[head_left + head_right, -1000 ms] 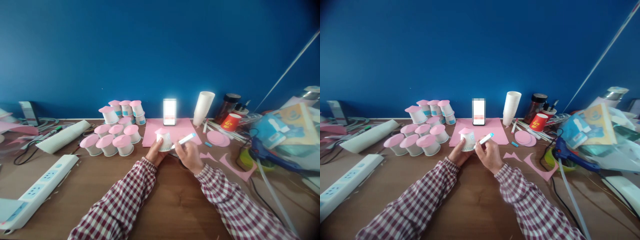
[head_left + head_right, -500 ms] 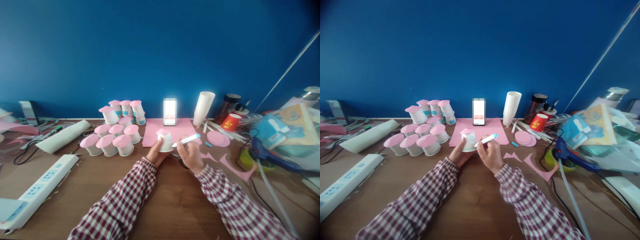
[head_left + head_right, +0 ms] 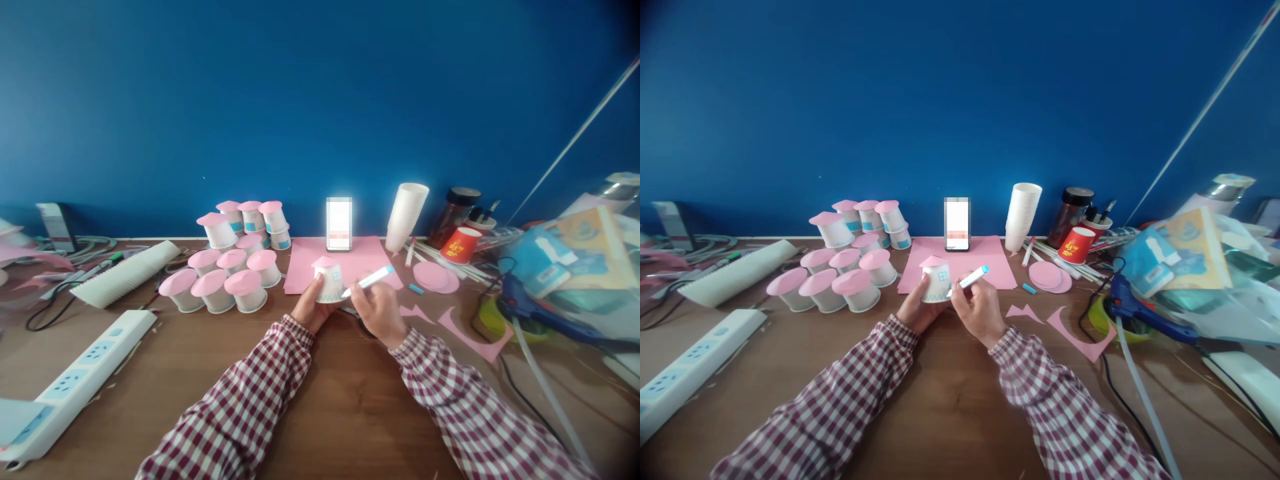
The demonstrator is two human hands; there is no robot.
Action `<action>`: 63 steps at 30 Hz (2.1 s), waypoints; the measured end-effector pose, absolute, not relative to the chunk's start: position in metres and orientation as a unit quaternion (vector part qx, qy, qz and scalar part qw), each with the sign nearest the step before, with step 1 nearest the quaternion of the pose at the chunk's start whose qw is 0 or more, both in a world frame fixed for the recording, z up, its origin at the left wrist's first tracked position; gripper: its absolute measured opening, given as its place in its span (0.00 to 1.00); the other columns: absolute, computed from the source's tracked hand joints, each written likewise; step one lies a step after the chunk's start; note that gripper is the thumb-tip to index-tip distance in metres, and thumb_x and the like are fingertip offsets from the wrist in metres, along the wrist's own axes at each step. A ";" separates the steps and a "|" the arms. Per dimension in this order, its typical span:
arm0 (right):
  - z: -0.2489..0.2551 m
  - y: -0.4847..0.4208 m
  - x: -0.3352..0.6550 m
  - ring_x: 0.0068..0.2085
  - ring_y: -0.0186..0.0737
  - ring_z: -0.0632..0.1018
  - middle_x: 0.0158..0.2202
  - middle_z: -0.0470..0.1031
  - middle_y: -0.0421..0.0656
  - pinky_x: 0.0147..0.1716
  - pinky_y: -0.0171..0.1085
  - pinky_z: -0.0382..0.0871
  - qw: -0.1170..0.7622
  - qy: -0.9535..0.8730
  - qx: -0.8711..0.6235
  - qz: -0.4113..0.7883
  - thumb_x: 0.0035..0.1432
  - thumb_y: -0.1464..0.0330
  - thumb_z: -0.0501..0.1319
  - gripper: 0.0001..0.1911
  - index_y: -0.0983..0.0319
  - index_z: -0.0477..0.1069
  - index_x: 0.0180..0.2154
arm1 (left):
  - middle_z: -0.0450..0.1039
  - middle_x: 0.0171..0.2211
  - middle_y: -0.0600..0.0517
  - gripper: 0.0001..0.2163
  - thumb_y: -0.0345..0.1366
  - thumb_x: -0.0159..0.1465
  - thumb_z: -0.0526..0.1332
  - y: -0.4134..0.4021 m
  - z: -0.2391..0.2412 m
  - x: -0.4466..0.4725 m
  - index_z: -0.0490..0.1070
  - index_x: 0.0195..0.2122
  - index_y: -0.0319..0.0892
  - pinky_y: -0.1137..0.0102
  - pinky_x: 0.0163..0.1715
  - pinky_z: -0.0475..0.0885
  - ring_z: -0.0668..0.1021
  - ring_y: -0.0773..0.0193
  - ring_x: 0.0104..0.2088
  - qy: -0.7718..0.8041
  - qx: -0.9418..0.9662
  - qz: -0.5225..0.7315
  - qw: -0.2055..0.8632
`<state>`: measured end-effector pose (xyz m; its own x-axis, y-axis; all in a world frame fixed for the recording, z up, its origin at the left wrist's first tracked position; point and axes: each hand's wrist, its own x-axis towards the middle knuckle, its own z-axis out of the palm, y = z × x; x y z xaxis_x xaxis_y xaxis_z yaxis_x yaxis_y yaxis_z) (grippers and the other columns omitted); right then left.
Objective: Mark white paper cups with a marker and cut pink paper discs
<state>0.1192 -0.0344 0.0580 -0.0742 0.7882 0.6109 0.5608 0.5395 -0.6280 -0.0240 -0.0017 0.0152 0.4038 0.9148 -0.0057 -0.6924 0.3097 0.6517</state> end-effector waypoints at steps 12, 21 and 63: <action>0.058 -0.034 0.120 0.26 0.34 0.71 0.24 0.69 0.40 0.29 0.33 0.64 0.496 -0.725 -0.465 0.113 0.60 0.66 0.51 0.12 0.61 0.62 0.25 | 0.73 0.42 0.42 0.19 0.46 0.61 0.56 -0.002 0.015 -0.024 0.69 0.45 0.35 0.59 0.48 0.69 0.75 0.53 0.45 0.192 0.274 0.516 0.788; 0.056 -0.033 0.120 0.25 0.34 0.71 0.24 0.70 0.40 0.29 0.33 0.64 0.486 -0.733 -0.460 0.122 0.60 0.66 0.52 0.10 0.60 0.63 0.26 | 0.74 0.40 0.44 0.18 0.46 0.61 0.56 -0.001 0.016 -0.025 0.69 0.44 0.36 0.60 0.48 0.69 0.76 0.55 0.42 0.196 0.256 0.523 0.789; 0.027 -0.014 0.124 0.44 0.40 0.74 0.42 0.73 0.46 0.47 0.41 0.66 0.561 -0.647 -0.497 0.138 0.62 0.65 0.50 0.13 0.61 0.66 0.46 | 0.56 0.59 0.38 0.41 0.39 0.45 0.70 0.007 0.014 -0.031 0.55 0.58 0.36 0.58 0.60 0.49 0.57 0.48 0.61 0.579 0.503 0.564 0.307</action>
<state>0.1239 -0.0144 0.0266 0.1245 0.7982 0.5894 0.4883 0.4678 -0.7367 -0.0315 0.0069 0.0139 -0.3061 0.9280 0.2126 0.2364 -0.1422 0.9612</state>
